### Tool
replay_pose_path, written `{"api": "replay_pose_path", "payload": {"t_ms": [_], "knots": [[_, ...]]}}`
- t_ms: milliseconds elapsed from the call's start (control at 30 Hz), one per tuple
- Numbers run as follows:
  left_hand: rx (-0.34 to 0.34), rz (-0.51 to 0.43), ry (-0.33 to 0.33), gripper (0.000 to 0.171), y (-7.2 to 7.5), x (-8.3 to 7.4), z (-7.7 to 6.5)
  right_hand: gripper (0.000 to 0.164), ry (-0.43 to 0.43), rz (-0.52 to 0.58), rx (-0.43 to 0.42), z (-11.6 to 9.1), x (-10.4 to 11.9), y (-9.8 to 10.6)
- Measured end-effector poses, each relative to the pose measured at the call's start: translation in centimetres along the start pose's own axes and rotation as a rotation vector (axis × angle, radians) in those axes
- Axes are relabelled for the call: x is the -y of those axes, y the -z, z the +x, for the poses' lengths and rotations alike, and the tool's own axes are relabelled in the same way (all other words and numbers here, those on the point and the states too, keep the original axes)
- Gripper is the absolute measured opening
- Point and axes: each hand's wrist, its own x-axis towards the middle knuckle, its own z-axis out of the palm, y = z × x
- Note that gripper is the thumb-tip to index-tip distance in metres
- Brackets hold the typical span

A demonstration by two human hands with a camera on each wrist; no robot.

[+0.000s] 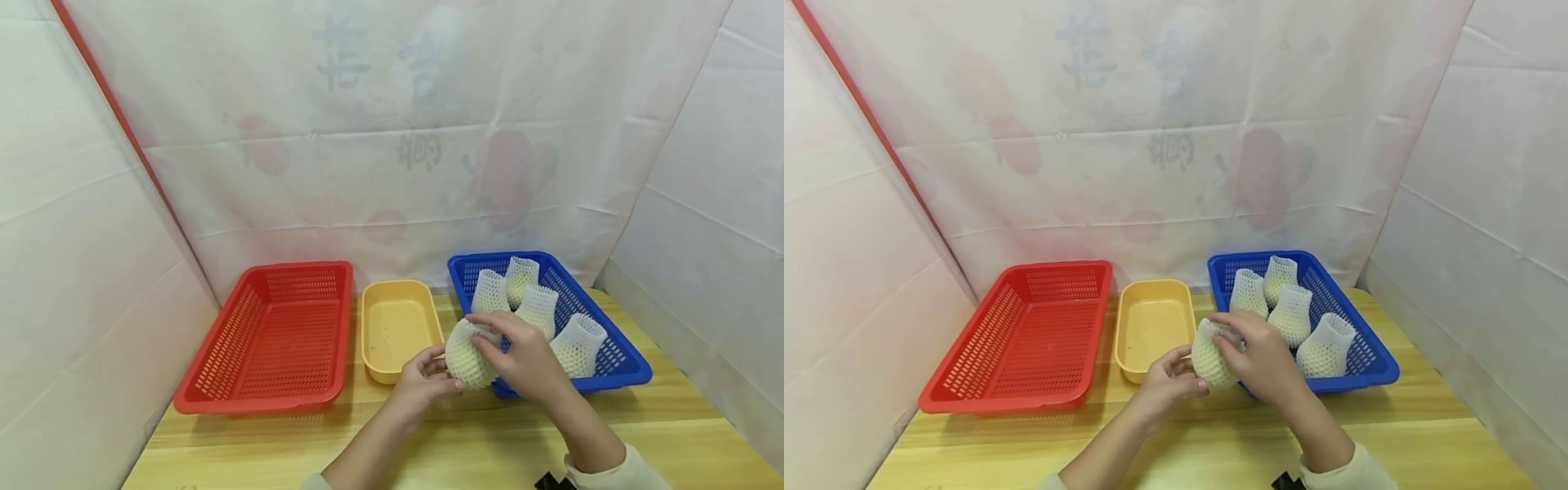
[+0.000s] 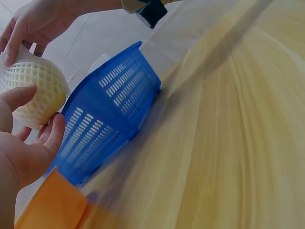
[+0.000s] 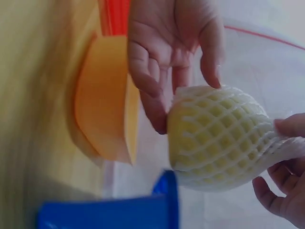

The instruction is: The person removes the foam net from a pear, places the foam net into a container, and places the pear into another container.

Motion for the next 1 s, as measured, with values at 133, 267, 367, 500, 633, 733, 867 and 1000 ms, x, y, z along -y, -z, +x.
{"api": "replay_pose_path", "payload": {"t_ms": [133, 267, 367, 500, 633, 733, 867, 1000], "knots": [[0.001, -0.029, 0.018, 0.067, 1.0, 0.1, -0.8, 0.038, -0.038, 0.090, 0.052, -0.6, 0.2, -1.2], [0.016, -0.025, 0.055, 0.072, 2.2, -0.1, -1.8, 0.039, -0.093, 0.218, 0.123, -1.2, 0.4, -2.3], [0.036, 0.008, 0.071, 0.076, 3.2, -0.3, -2.5, 0.041, -0.116, 0.322, 0.138, -1.6, 0.5, -3.3], [0.056, 0.067, 0.063, 0.076, 4.3, -0.6, -3.2, 0.043, -0.179, 0.442, 0.105, -1.9, 0.7, -4.6], [0.056, 0.110, 0.044, 0.075, 5.3, -0.8, -3.7, 0.029, -0.224, 0.488, 0.075, -2.1, 0.7, -5.7], [0.059, 0.128, 0.032, 0.074, 5.9, -0.9, -4.0, 0.017, -0.199, 0.478, 0.073, -2.2, 0.8, -6.4], [0.081, 0.168, 0.025, 0.074, 6.5, -1.0, -4.4, 0.014, -0.138, 0.449, 0.056, -2.3, 1.0, -7.1], [0.108, 0.215, 0.032, 0.074, 6.8, -1.3, -4.9, 0.015, -0.108, 0.431, 0.038, -2.1, 1.5, -7.4]]}}
